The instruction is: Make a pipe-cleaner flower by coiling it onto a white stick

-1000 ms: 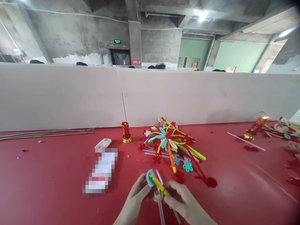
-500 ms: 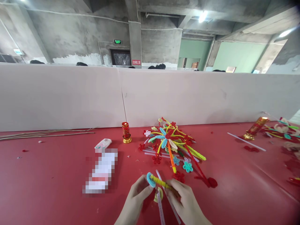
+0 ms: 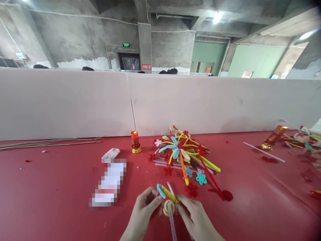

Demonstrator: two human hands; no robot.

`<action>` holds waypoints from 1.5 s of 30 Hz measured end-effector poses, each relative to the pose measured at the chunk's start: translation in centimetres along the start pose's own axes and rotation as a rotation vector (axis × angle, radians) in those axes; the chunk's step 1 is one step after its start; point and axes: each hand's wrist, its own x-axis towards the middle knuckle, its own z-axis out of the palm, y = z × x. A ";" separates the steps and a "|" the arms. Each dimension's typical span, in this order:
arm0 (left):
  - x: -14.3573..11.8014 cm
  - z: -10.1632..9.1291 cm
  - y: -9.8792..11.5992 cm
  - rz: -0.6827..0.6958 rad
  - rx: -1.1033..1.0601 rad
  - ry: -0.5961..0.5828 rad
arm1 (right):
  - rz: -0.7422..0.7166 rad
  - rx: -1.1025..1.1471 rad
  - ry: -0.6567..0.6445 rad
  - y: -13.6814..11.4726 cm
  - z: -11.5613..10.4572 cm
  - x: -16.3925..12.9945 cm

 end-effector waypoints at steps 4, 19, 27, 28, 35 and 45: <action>-0.1 0.3 0.2 0.013 0.030 0.012 | 0.010 -0.020 -0.002 0.1 0.2 -0.1; 0.5 -0.7 -0.8 -0.001 0.085 0.059 | -0.009 -0.077 -0.037 0.1 0.6 -0.4; -0.1 0.0 -0.1 -0.262 -0.111 0.108 | 0.009 -0.176 0.113 1.3 1.1 -0.6; -0.2 0.0 -0.1 -0.299 -0.117 0.123 | 0.017 -0.189 0.128 1.4 1.1 -0.5; 0.0 -0.3 -0.4 -0.315 -0.102 0.110 | 0.003 -0.276 0.191 1.4 0.6 -0.2; 0.1 -0.6 -0.8 -0.215 -0.036 -0.048 | -0.075 -0.352 0.207 1.9 0.8 -0.2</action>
